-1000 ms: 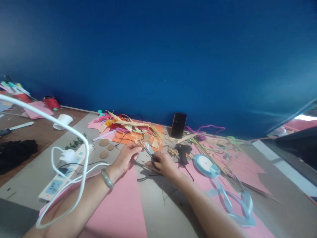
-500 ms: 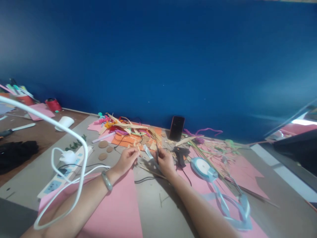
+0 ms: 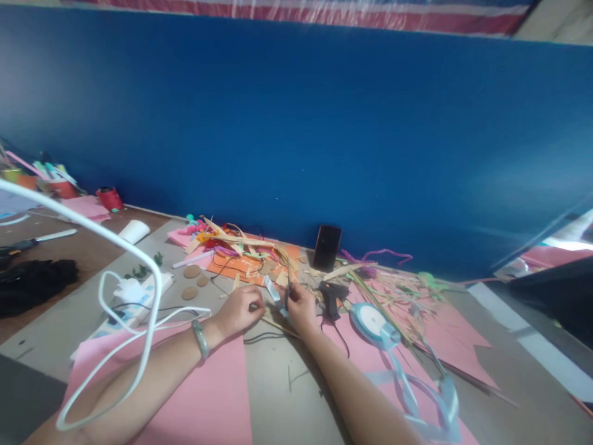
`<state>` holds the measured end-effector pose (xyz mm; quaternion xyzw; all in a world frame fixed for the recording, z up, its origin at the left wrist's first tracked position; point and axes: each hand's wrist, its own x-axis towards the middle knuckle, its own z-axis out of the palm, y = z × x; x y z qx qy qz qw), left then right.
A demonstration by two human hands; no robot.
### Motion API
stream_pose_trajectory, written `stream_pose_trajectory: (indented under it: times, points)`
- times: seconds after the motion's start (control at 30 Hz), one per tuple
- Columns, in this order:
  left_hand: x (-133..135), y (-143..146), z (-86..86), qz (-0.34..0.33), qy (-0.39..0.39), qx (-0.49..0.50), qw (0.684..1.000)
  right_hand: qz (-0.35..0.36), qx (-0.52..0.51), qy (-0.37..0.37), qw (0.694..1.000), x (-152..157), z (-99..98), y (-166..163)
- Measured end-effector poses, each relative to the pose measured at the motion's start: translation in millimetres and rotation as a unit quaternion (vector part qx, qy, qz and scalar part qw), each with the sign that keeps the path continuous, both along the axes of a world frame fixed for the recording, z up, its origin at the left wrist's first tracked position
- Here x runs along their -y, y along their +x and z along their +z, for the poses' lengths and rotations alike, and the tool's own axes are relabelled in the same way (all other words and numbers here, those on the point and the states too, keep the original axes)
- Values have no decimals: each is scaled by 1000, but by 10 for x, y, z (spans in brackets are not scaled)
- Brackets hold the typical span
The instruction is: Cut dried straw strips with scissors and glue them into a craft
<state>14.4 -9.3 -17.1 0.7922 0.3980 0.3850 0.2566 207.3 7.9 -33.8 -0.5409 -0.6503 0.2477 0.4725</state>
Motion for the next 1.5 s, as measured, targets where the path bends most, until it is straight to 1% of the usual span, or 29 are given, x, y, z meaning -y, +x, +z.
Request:
stream_pose_trajectory:
  times: [0.1,0.3,0.43,0.57,0.67,0.77,0.87,0.93,1.0,1.03,1.13,1.27,1.37,1.43,1.47,1.5]
  points:
    - [25,36,7,14,18,-13,1000,19,21,2,1000,-13,-40,4]
    - [30,70,-16,5,45,-39,998,32,63,0,998,1,-54,-13]
    - [3,83,-52,6,40,-66,997,39,80,4,996,0,-72,-17]
    - [-38,73,-52,8,33,-69,997,36,89,6,995,-11,-84,-13]
    - [-83,58,-14,27,25,-69,997,30,96,8,995,-18,-86,-15]
    - [-132,58,64,34,28,-69,997,23,105,12,994,-18,-79,-19]
    - [-133,79,185,30,47,-120,991,13,114,18,993,-17,-66,-13]
    - [-83,104,280,6,77,-200,977,5,119,21,993,-20,-57,-3]
    - [12,137,374,-37,102,-291,951,-2,121,24,992,-24,-50,8]
    - [71,155,419,-46,106,-330,937,-4,122,25,992,-26,-48,12]
    - [271,204,546,-55,75,-426,900,-1,123,31,992,-29,-44,19]
    - [492,207,728,-83,18,-477,875,4,115,36,993,-33,-49,26]
    - [598,124,848,-115,-22,-514,850,4,110,33,993,-42,-58,34]
    - [655,34,867,-135,-40,-522,841,1,109,35,993,-46,-60,37]
    - [683,-15,847,-145,-41,-518,842,0,109,35,993,-46,-59,37]
    - [710,-63,807,-141,-37,-511,847,1,108,34,994,-46,-57,36]
